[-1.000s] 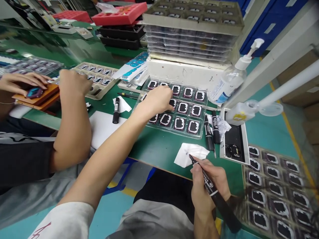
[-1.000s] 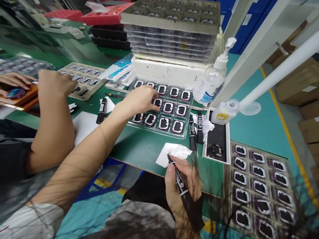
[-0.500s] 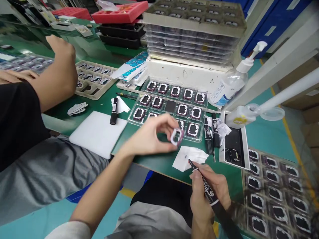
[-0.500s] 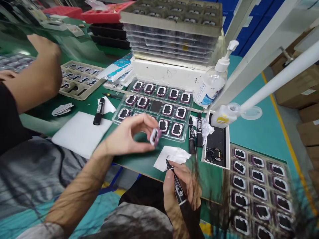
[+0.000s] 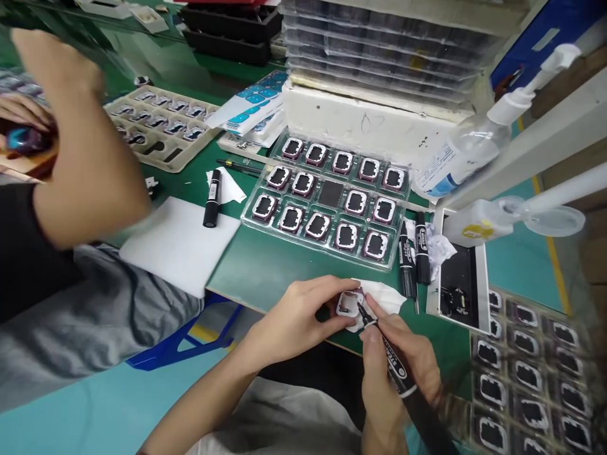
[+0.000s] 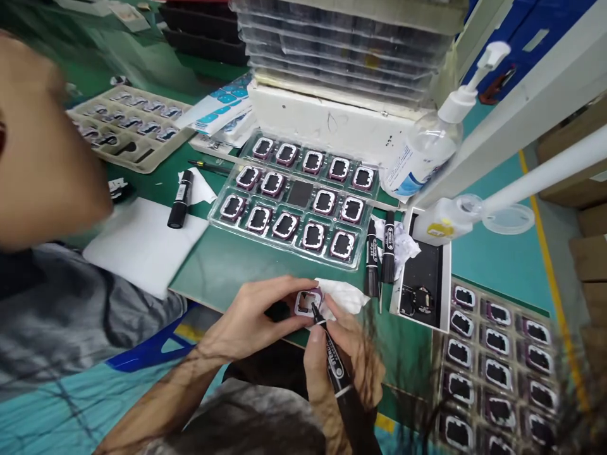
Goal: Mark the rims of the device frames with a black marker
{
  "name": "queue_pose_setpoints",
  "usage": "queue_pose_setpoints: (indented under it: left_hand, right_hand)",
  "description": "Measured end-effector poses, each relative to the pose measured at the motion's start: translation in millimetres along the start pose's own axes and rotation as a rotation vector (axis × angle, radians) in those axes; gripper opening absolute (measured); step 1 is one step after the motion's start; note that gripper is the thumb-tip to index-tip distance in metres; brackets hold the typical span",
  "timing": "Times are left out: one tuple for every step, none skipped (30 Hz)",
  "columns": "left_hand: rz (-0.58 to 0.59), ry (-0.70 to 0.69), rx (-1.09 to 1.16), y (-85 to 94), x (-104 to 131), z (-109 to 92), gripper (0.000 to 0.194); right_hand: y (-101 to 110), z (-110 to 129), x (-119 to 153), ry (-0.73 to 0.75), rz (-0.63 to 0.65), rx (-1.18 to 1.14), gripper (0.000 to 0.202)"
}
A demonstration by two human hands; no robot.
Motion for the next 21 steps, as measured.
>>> queue_pose_setpoints:
  left_hand:
    - [-0.012, -0.023, -0.016, 0.2, 1.4, -0.8, 0.041]
    - [-0.021, -0.048, -0.027, 0.1, 2.8, -1.9, 0.043]
    - [-0.029, -0.074, -0.034, 0.1, 3.9, -3.4, 0.045]
    - [-0.036, -0.1, -0.04, 0.0, 4.8, -5.2, 0.046]
    - [-0.041, -0.124, -0.043, 0.0, 5.4, -7.2, 0.047]
    - [-0.042, -0.144, -0.046, -0.2, 5.7, -9.0, 0.047]
    - [-0.043, -0.161, -0.049, -0.5, 5.8, -10.9, 0.047]
    - [-0.047, -0.174, -0.051, -0.3, 5.8, -12.5, 0.046]
    - [-0.051, -0.182, -0.053, -0.2, 5.6, -13.6, 0.045]
    - [-0.055, -0.187, -0.054, -0.1, 5.5, -14.5, 0.044]
    - [-0.062, -0.191, -0.056, 0.2, 5.5, -15.2, 0.043]
    - [-0.068, -0.193, -0.058, 0.4, 5.6, -15.5, 0.042]
    - [-0.07, -0.194, -0.06, 0.4, 5.8, -15.5, 0.042]
    - [-0.068, -0.193, -0.062, 0.0, 5.9, -15.2, 0.041]
    - [-0.067, -0.193, -0.065, -0.1, 6.1, -15.0, 0.041]
    - [-0.067, -0.191, -0.07, -0.1, 6.1, -14.7, 0.04]
    - [-0.065, -0.188, -0.075, -0.1, 6.0, -14.4, 0.04]
    - [-0.065, -0.187, -0.081, 0.2, 5.9, -14.4, 0.04]
    - [-0.066, -0.188, -0.085, 0.5, 5.8, -14.7, 0.04]
    - [-0.066, -0.19, -0.088, 0.9, 5.8, -15.2, 0.039]
    - [-0.065, -0.192, -0.09, 1.0, 5.8, -15.6, 0.039]
  right_hand:
    - [3.4, 6.9, -0.3, 0.033, -0.065, 0.028, 0.015]
    - [3.9, 13.7, -0.1, 0.067, -0.1, 0.059, 0.017]
    - [4.4, 19.3, 0.0, 0.093, -0.129, 0.09, 0.018]
    - [3.8, 23.3, 0.0, 0.109, -0.14, 0.118, 0.016]
    - [1.4, 25.2, -0.2, 0.108, -0.126, 0.141, 0.015]
    - [1.0, 25.5, -0.6, 0.092, -0.125, 0.153, 0.015]
    - [0.7, 24.9, -1.0, 0.066, -0.121, 0.154, 0.015]
    - [0.3, 23.6, -1.2, 0.036, -0.115, 0.151, 0.014]
    - [0.0, 22.4, -1.4, 0.006, -0.109, 0.152, 0.012]
    - [-0.4, 21.4, -1.5, -0.017, -0.101, 0.161, 0.012]
    - [-1.4, 21.2, -1.9, -0.027, -0.088, 0.178, 0.013]
    - [-2.6, 22.5, -2.7, -0.019, -0.076, 0.201, 0.015]
    - [-4.1, 24.8, -3.8, 0.003, -0.061, 0.229, 0.016]
    - [-5.2, 27.7, -5.4, 0.031, -0.054, 0.248, 0.017]
    - [-6.5, 30.1, -7.1, 0.053, -0.046, 0.263, 0.017]
    - [-7.6, 31.8, -8.9, 0.067, -0.039, 0.278, 0.018]
    - [-8.0, 32.6, -10.7, 0.072, -0.039, 0.296, 0.019]
    - [-7.8, 33.3, -12.2, 0.075, -0.045, 0.316, 0.02]
    - [-7.5, 33.9, -13.2, 0.08, -0.051, 0.334, 0.021]
    - [-7.2, 35.2, -13.5, 0.092, -0.057, 0.347, 0.02]
    - [-7.0, 36.7, -13.3, 0.111, -0.063, 0.352, 0.019]
Point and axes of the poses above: each hand's wrist, its own x-axis away from the middle knuckle, its own y-axis out of the back of the hand, z = x × y, the point moved 10 cm from there along -x, towards the middle knuckle, and after that the axes turned 8 degrees about -z, right-handed, at the moved point
